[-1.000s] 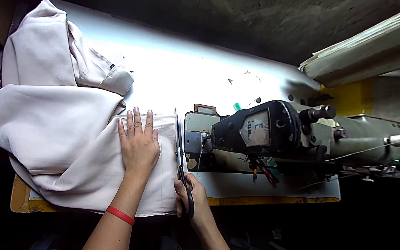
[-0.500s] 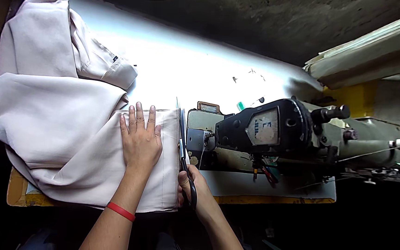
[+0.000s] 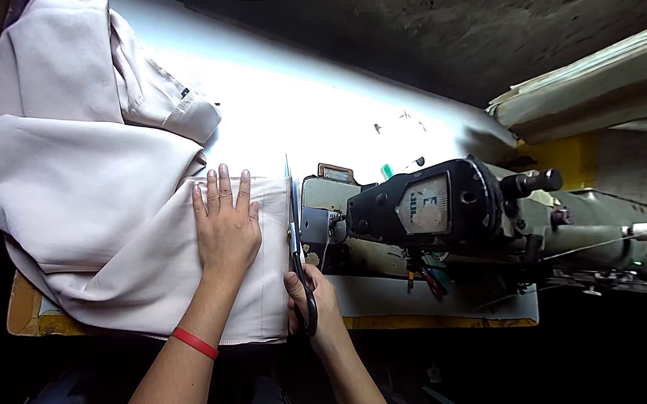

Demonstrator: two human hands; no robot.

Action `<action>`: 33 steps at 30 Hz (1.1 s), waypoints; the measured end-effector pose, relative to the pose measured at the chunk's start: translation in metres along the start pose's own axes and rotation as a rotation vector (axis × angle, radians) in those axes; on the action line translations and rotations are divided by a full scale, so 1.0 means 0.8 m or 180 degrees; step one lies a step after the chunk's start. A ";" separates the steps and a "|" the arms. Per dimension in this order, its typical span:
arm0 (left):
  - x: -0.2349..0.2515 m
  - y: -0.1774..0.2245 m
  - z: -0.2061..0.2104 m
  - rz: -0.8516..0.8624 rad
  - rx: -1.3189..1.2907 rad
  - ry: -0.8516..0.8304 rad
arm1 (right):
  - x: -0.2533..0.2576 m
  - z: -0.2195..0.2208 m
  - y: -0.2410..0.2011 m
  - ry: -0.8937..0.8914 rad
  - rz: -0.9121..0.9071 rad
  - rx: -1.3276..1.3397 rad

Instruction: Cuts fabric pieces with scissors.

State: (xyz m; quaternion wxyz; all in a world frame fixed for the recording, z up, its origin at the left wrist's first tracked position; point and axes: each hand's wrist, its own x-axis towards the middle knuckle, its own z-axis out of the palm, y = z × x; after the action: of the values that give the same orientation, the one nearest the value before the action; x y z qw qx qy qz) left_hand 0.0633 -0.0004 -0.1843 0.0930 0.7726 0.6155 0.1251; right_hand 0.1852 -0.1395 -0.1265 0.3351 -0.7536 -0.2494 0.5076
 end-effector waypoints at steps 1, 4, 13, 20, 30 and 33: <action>-0.001 0.000 0.000 0.0009 -0.0011 -0.0013 | 0.000 0.001 0.001 0.0009 -0.0027 0.0068; -0.003 0.000 -0.001 0.0039 -0.0016 -0.0109 | 0.000 0.006 0.004 0.0066 -0.0082 0.0170; -0.001 0.001 0.000 0.0015 0.0158 -0.0089 | 0.002 0.014 0.005 0.0155 -0.0093 0.0276; -0.002 0.002 -0.001 0.0029 0.0195 -0.0052 | 0.001 0.014 0.002 0.0192 -0.0077 0.0314; -0.001 0.002 0.001 0.0003 0.0230 0.0001 | 0.001 0.012 0.007 0.0164 -0.0089 0.0497; -0.001 0.001 0.001 0.0001 0.0200 0.0021 | -0.025 -0.011 0.012 -0.0085 -0.0228 0.0461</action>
State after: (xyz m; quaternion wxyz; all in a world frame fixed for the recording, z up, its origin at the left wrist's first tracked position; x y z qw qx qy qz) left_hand 0.0643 -0.0017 -0.1850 0.0666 0.7749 0.6192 0.1083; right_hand 0.1867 -0.1622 -0.1193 0.4034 -0.7111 -0.2433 0.5220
